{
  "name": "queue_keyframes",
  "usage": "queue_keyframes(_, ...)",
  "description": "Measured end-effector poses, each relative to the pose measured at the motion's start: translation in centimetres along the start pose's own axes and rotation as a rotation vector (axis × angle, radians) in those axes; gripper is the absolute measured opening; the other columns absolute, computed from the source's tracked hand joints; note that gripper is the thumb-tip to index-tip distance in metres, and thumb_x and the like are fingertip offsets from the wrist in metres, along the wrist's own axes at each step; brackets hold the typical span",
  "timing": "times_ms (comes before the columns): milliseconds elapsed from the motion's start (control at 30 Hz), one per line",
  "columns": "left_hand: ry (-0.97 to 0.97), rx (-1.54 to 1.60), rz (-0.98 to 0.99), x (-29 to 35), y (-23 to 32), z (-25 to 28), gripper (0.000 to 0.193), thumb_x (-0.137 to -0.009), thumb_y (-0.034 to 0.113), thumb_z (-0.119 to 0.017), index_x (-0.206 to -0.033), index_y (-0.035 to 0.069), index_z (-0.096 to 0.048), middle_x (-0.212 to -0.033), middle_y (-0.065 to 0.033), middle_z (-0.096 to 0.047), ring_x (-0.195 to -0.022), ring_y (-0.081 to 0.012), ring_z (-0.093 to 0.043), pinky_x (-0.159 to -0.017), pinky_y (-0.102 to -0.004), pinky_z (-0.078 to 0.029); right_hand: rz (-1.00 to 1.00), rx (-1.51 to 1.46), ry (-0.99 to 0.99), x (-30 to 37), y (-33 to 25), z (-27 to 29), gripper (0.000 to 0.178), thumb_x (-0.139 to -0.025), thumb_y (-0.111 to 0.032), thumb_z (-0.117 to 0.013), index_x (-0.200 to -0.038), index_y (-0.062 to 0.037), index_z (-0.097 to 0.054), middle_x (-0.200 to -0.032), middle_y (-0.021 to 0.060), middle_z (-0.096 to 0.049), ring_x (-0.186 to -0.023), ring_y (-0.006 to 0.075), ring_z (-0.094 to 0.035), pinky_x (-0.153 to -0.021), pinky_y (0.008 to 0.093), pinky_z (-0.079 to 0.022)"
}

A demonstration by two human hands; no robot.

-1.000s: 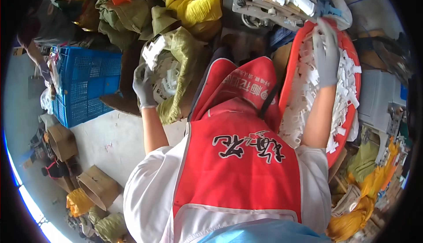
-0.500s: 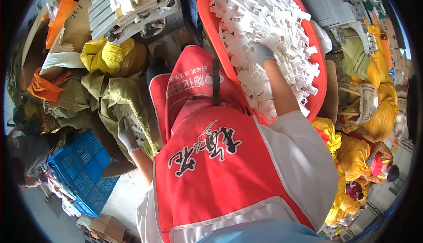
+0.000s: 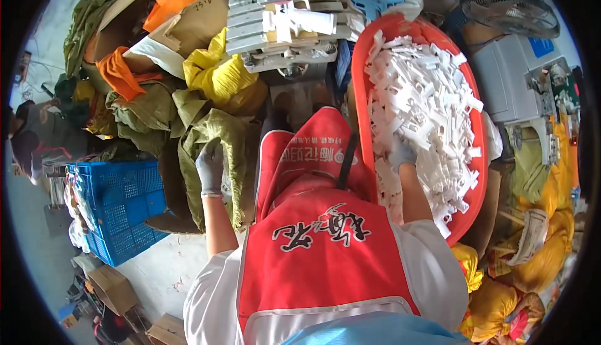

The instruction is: Assembling and inspecting small white plastic components using a machine in a manufacturing facility.

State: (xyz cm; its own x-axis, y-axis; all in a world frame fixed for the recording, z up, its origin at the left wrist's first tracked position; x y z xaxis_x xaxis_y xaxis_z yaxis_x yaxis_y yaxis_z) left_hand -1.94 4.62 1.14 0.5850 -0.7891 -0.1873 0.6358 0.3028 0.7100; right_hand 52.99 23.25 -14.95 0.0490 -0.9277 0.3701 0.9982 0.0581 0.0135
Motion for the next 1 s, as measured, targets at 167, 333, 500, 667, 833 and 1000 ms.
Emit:
queue_keyframes(167,0.039,-0.002,-0.239,-5.1,9.0,0.5,0.021,-0.088,0.011,-0.059,-0.105,0.001,-0.067,-0.099,-0.0156,-0.069,-0.090,-0.0295,-0.067,-0.080,-0.0350,-0.051,0.058,-0.186,0.230,1.1,-1.1,1.0,0.070,-0.081,-0.022,-0.062,-0.144,-0.0160,-0.034,-0.123,0.0240,-0.050,-0.110,0.0401,-0.054,-0.092,0.0467,-0.047)
queue_keyframes(333,0.112,0.018,-0.556,-10.5,18.6,0.9,0.022,-0.087,0.012,-0.062,-0.107,0.004,-0.066,-0.105,-0.0154,-0.067,-0.099,-0.0306,-0.064,-0.085,-0.0375,-0.050,0.187,-0.557,0.408,2.5,-0.4,2.9,0.057,-0.087,-0.015,-0.061,-0.140,-0.0102,-0.040,-0.122,0.0231,-0.051,-0.108,0.0395,-0.055,-0.092,0.0438,-0.047)
queue_keyframes(500,-0.035,0.030,-0.671,-15.5,23.8,-2.3,0.031,-0.085,0.015,-0.066,-0.114,0.004,-0.063,-0.108,-0.0158,-0.066,-0.102,-0.0306,-0.063,-0.087,-0.0370,-0.050,0.254,-0.884,0.598,2.4,-0.1,5.6,0.047,-0.094,-0.018,-0.057,-0.137,-0.0050,-0.044,-0.123,0.0157,-0.053,-0.107,0.0297,-0.057,-0.089,0.0376,-0.048)
queue_keyframes(667,-0.274,0.134,-0.528,-18.4,24.1,-4.4,0.032,-0.083,0.019,-0.068,-0.113,0.007,-0.063,-0.100,-0.0181,-0.066,-0.095,-0.0323,-0.064,-0.083,-0.0379,-0.050,0.174,-2.088,0.248,2.1,-3.3,11.4,0.043,-0.099,-0.025,-0.049,-0.137,-0.0061,-0.044,-0.134,0.0058,-0.049,-0.109,0.0158,-0.055,-0.094,0.0320,-0.045)
queue_keyframes(833,-0.098,0.236,-0.634,-18.1,23.6,-4.2,0.030,-0.085,0.015,-0.067,-0.112,0.003,-0.062,-0.100,-0.0087,-0.069,-0.092,-0.0159,-0.065,-0.081,-0.0293,-0.050,0.510,-2.028,0.378,2.4,-9.7,22.2,0.041,-0.101,-0.023,-0.045,-0.137,-0.0034,-0.043,-0.134,0.0072,-0.050,-0.115,0.0148,-0.051,-0.099,0.0314,-0.041)
queue_keyframes(1000,-0.036,0.346,-0.465,-16.9,21.4,-3.5,0.029,-0.084,0.019,-0.069,-0.107,0.002,-0.064,-0.102,-0.0152,-0.066,-0.097,-0.0299,-0.063,-0.084,-0.0352,-0.049,0.819,-1.548,0.467,0.6,-17.8,30.8,0.038,-0.100,-0.015,-0.047,-0.135,-0.0014,-0.046,-0.132,0.0072,-0.052,-0.117,0.0135,-0.050,-0.099,0.0272,-0.040)
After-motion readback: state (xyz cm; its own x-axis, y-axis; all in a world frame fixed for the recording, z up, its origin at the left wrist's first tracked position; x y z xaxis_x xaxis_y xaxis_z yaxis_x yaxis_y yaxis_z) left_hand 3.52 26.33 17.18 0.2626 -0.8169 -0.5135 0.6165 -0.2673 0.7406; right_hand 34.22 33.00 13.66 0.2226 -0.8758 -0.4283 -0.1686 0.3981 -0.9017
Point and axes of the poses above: each hand's wrist, its own x-axis away from the middle knuckle, its own z-axis out of the back of the hand, y = z × x, the point moved 6 cm from there along -x, towards the middle knuckle
